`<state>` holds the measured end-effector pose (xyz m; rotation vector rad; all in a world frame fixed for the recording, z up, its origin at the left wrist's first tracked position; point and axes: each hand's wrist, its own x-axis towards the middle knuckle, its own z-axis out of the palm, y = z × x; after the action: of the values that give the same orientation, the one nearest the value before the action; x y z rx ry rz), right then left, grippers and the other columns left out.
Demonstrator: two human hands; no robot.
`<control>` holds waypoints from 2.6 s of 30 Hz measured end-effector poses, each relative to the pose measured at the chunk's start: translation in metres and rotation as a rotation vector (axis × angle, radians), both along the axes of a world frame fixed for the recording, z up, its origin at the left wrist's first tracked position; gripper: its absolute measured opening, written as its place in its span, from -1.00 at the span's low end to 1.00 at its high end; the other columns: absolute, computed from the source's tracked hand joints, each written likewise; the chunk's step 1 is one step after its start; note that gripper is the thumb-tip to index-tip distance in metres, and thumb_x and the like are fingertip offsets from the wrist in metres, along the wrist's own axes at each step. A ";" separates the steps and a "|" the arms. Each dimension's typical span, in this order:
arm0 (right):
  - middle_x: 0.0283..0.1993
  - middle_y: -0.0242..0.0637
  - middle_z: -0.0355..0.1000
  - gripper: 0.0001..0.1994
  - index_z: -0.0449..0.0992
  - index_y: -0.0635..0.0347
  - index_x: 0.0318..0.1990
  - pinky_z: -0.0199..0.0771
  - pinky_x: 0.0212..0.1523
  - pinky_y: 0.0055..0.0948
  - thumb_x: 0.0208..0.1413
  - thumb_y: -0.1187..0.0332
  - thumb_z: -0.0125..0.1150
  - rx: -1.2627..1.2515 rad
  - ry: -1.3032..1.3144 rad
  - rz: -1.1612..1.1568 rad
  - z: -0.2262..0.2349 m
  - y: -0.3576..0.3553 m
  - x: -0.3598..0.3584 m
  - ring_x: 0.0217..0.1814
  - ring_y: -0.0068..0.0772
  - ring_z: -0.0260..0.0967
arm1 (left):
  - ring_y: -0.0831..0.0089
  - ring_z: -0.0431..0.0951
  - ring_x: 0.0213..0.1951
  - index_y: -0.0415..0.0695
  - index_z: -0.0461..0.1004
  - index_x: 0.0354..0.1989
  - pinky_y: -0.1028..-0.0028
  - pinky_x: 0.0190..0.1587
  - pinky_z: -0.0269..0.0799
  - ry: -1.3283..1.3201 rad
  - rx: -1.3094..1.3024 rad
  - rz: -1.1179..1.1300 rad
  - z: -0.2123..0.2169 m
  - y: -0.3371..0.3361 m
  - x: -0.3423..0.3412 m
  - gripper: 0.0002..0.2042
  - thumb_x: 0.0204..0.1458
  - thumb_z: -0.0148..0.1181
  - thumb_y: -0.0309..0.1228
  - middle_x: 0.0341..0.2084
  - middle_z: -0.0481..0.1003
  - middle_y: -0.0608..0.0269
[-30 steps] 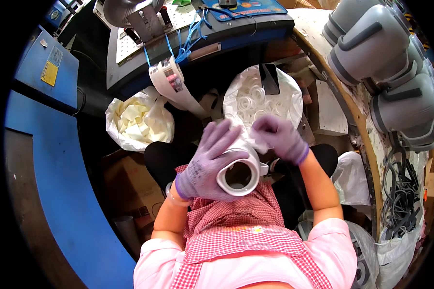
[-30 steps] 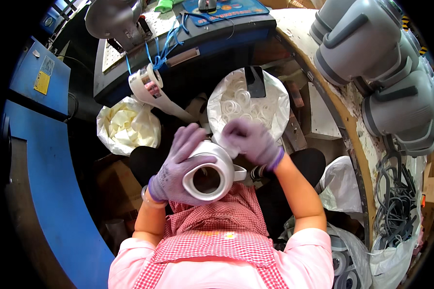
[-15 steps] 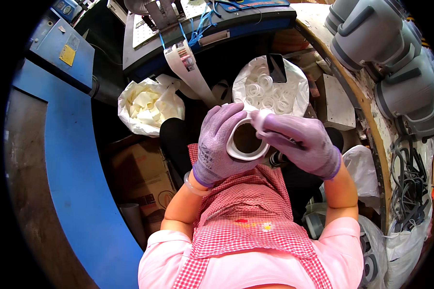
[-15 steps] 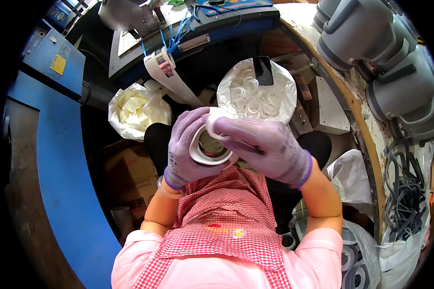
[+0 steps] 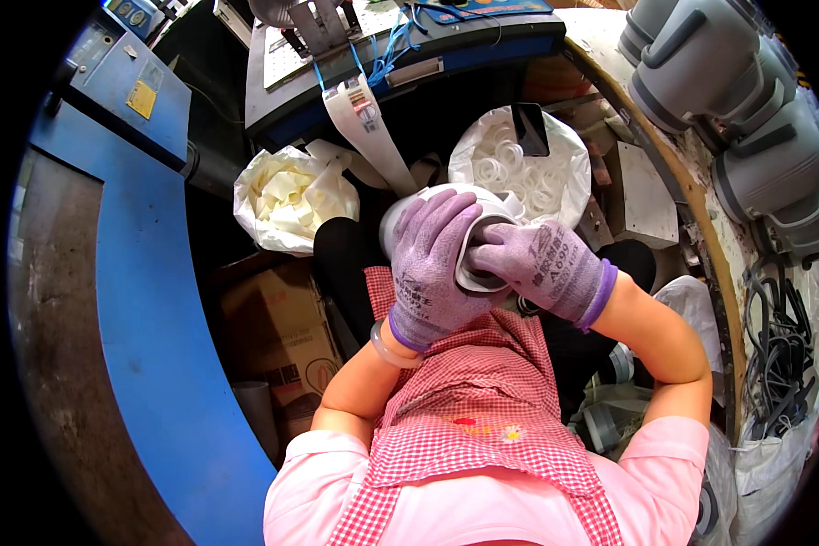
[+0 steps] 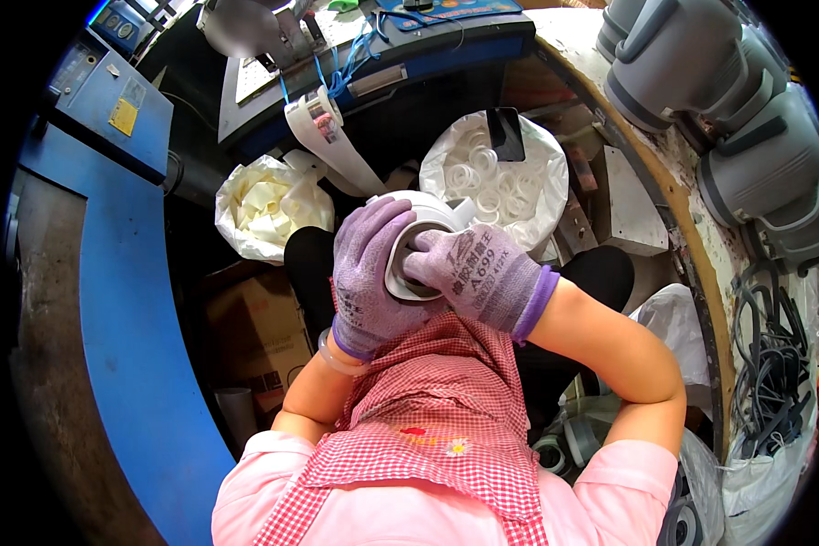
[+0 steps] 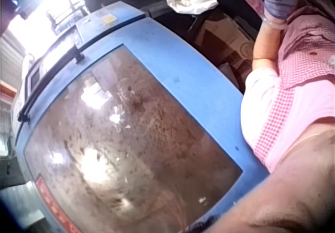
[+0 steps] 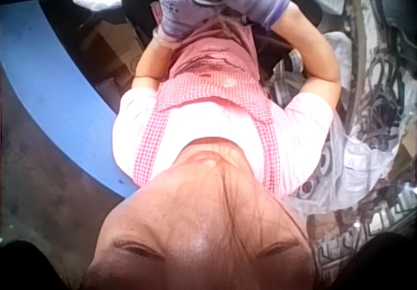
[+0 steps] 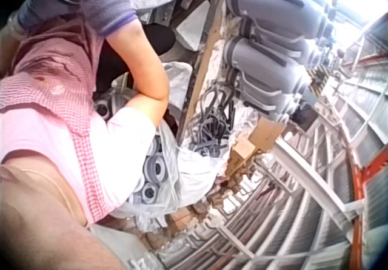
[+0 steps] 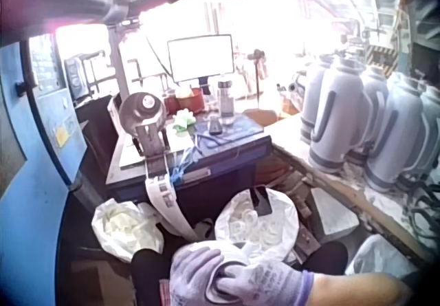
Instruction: The person unpacks a large bag of grey plastic rings and places them on a table. They then pick up a white plastic container body and repeatedly insert the rings into the container's opening. The person also handles a grey handle and a white cap, placing them on the container.
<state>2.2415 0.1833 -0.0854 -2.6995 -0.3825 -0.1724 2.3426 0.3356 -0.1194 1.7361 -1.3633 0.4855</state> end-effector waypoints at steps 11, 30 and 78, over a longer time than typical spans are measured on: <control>-0.13 -0.20 0.49 -0.72 0.51 0.05 -0.05 0.58 -0.26 -0.27 0.02 0.39 0.19 -0.193 0.091 -0.083 0.010 0.007 0.003 -0.22 -0.14 0.56 | 0.07 0.45 0.14 -0.20 0.46 0.04 0.05 0.25 0.23 0.012 0.034 -0.055 -0.003 0.000 0.007 -0.29 -0.36 0.53 -0.14 0.05 0.47 0.07; -0.19 -0.23 0.54 -0.75 0.50 0.05 -0.03 0.62 -0.32 -0.27 0.12 0.39 0.12 -0.135 0.041 -0.140 0.016 0.012 -0.004 -0.29 -0.17 0.60 | 0.05 0.45 0.13 -0.19 0.45 0.06 0.04 0.23 0.23 0.000 0.032 -0.031 -0.001 0.001 0.004 -0.28 -0.35 0.52 -0.13 0.05 0.46 0.08; 0.06 -0.26 0.49 -0.75 0.61 0.06 -0.20 0.45 0.07 -0.28 -0.05 0.25 0.38 -0.136 0.035 -0.106 0.005 -0.037 0.298 0.12 -0.17 0.43 | -0.08 0.43 0.15 -0.27 -0.17 0.43 0.21 0.15 0.39 1.003 0.374 0.135 -0.155 0.091 -0.013 0.12 -0.28 0.44 -0.22 0.12 0.35 -0.26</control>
<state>2.5391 0.1458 -0.0806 -2.8541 -0.2494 -0.1336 2.3297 0.4270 -0.2742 1.9429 -0.6175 -0.5701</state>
